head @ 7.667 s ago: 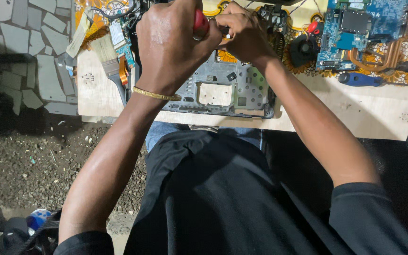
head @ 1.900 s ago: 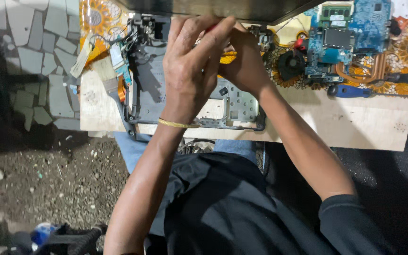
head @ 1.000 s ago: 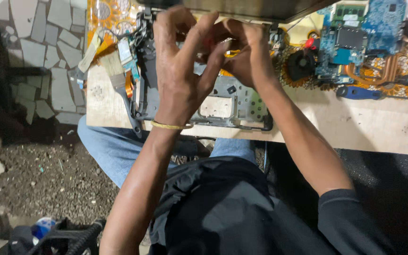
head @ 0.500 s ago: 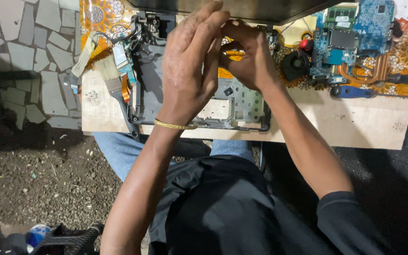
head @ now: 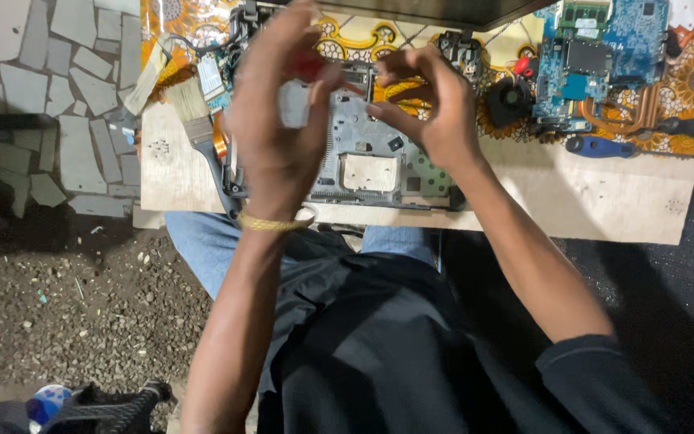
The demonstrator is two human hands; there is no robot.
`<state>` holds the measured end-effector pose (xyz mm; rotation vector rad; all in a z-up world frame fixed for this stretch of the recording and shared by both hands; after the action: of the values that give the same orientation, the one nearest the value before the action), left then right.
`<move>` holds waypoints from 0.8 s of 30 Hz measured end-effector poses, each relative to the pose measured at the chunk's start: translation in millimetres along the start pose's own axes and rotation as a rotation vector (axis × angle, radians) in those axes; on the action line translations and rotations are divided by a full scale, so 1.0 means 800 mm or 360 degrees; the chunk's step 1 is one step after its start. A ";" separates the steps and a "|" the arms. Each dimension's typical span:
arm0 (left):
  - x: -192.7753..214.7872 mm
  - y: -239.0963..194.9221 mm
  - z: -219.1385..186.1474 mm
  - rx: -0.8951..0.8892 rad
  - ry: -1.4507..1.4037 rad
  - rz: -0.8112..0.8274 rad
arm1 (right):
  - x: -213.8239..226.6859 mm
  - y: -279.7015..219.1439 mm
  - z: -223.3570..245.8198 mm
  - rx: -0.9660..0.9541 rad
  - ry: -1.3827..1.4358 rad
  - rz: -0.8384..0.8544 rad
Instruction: The person uses a red-handled screwdriver to remove and reinstall screws on the metal chassis of a disassembled laptop. The person repeatedly places screws into holes and tightens them, then removes them again, without completing the reassembly.
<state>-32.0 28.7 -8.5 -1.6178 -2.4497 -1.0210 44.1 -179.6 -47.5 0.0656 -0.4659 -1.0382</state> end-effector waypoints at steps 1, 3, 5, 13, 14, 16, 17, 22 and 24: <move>0.020 -0.011 -0.010 0.0004 -0.0004 0.0000 | 0.004 -0.019 -0.022 -0.0004 -0.0003 0.0002; 0.063 -0.032 -0.023 0.0313 -0.0483 -0.0423 | 0.012 -0.054 -0.062 0.0279 -0.0525 0.0123; 0.096 -0.057 -0.017 0.0403 -0.0374 -0.0631 | 0.012 -0.078 -0.055 0.0114 -0.0565 0.0166; 0.140 -0.153 -0.030 0.0746 -0.0203 -0.0962 | -0.009 -0.100 -0.071 -0.0117 -0.0863 0.0333; 0.143 -0.160 -0.031 0.0789 -0.0252 -0.0991 | -0.010 -0.100 -0.070 -0.0090 -0.0882 0.0312; 0.147 -0.173 -0.030 0.0828 -0.0308 -0.1023 | -0.011 -0.103 -0.068 -0.0058 -0.0906 0.0289; 0.150 -0.179 -0.028 0.0853 -0.0340 -0.1040 | -0.012 -0.104 -0.068 -0.0062 -0.0904 0.0293; 0.154 -0.206 -0.008 0.0971 -0.0486 -0.1100 | -0.012 -0.097 -0.048 -0.0142 -0.0707 0.0217; 0.153 -0.216 -0.003 0.1151 -0.0372 -0.1105 | -0.008 -0.094 -0.039 -0.0433 -0.0036 -0.0011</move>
<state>-232.2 84.3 -47.8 -0.6990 -3.0657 0.1234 -7.3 -218.3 -98.1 -0.1869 -0.3414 -1.1019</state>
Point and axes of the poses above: each hand's wrist, its own y-axis towards the middle knuckle, its own x-axis out of the back of the hand, z = x × y, the point moved 2 cm from there along y, towards the middle knuckle, and after that the axes turned 3 degrees about x, right-handed, at the moved point
